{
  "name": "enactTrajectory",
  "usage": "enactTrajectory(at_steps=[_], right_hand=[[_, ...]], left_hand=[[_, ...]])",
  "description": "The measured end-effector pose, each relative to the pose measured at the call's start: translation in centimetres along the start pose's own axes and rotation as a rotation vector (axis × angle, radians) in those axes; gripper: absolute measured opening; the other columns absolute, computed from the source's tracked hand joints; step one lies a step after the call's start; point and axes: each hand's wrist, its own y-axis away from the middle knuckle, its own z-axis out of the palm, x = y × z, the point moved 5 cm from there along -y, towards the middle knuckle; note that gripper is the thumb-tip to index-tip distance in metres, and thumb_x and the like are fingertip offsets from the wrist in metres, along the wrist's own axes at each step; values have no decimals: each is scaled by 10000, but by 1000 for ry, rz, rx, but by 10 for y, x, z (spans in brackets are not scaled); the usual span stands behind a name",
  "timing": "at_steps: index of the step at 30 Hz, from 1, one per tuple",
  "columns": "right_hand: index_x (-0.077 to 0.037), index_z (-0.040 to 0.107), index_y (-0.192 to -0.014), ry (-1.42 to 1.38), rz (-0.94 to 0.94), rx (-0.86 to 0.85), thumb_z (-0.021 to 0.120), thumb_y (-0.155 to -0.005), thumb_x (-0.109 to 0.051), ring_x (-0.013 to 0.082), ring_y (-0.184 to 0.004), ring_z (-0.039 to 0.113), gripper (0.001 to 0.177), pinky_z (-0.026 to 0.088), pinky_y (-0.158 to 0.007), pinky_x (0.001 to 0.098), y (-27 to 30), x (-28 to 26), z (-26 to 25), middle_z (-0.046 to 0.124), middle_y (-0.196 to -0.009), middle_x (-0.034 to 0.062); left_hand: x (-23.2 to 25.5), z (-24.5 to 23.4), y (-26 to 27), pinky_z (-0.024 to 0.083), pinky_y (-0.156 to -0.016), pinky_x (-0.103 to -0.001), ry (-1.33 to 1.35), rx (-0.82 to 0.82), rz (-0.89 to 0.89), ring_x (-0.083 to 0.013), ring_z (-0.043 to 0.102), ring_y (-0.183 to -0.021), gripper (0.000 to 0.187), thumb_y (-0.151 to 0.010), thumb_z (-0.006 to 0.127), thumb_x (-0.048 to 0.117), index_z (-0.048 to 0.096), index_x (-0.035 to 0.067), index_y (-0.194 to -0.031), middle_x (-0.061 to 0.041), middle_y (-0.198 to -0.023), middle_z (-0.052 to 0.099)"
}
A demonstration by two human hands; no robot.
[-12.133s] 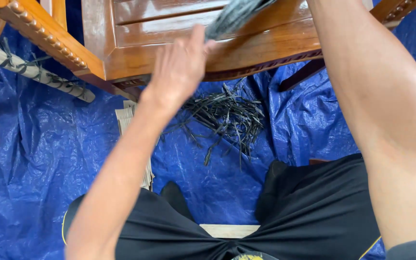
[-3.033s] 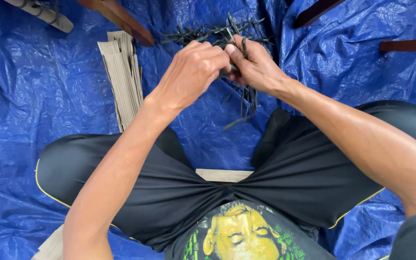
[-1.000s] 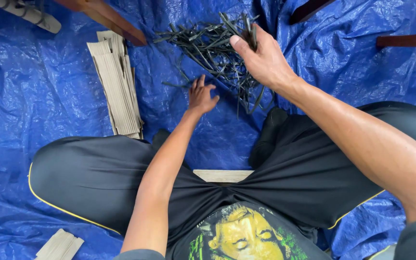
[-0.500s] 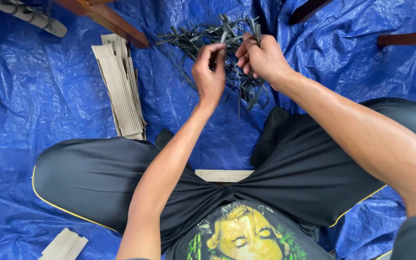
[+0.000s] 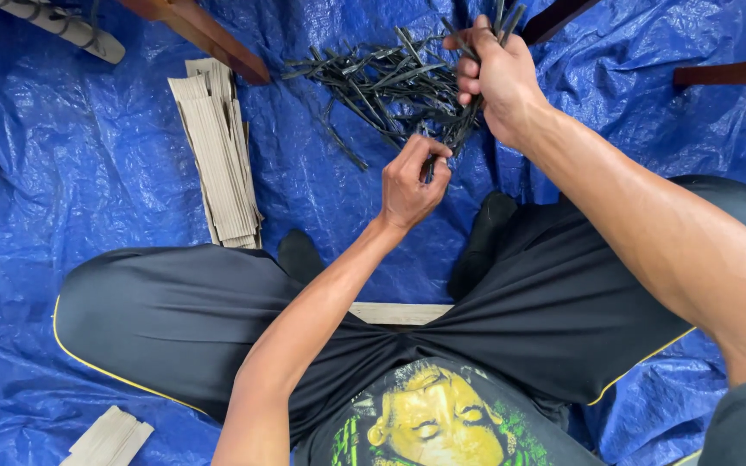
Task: Organizing, wrapping, and securing wooden furniture components using cardboard and plastic ties.
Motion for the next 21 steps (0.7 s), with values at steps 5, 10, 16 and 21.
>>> enactTrajectory(at_steps=[5, 10, 16, 21], right_hand=[[-66, 621, -991, 61, -19, 38, 452, -1121, -447, 53, -537, 345, 436, 341, -503, 253, -3, 2, -6, 350, -646, -76], [-98, 543, -890, 99, -55, 118, 499, -1097, -503, 49, -510, 313, 457, 290, -463, 248, 4, -6, -8, 328, -619, -83], [-127, 478, -868, 265, -168, 169, 569, -1095, -487, 49, -518, 357, 435, 324, -462, 247, 22, -19, -1, 387, -629, -69], [-121, 501, -847, 318, -196, 109, 551, -1101, -455, 59, -514, 424, 422, 338, -449, 248, 22, -11, 0, 450, -638, -56]], left_hand=[[-25, 1, 9, 474, -570, -309, -42, -44, -85, -184, 592, -595, 56, -893, 655, 28, 657, 57, -941, -65, -872, 650], [-96, 11, 22, 544, -715, -320, -1, -138, -70, -210, 674, -776, 44, -904, 642, 41, 656, 61, -941, -58, -893, 658], [-208, -13, 31, 502, -924, -414, -349, 52, -207, -316, 646, -1027, 45, -841, 717, 76, 698, 105, -812, -91, -999, 694], [-234, -10, 1, 477, -952, -428, -467, -47, -231, -362, 609, -1056, 89, -810, 715, 92, 698, 111, -896, -99, -1032, 678]])
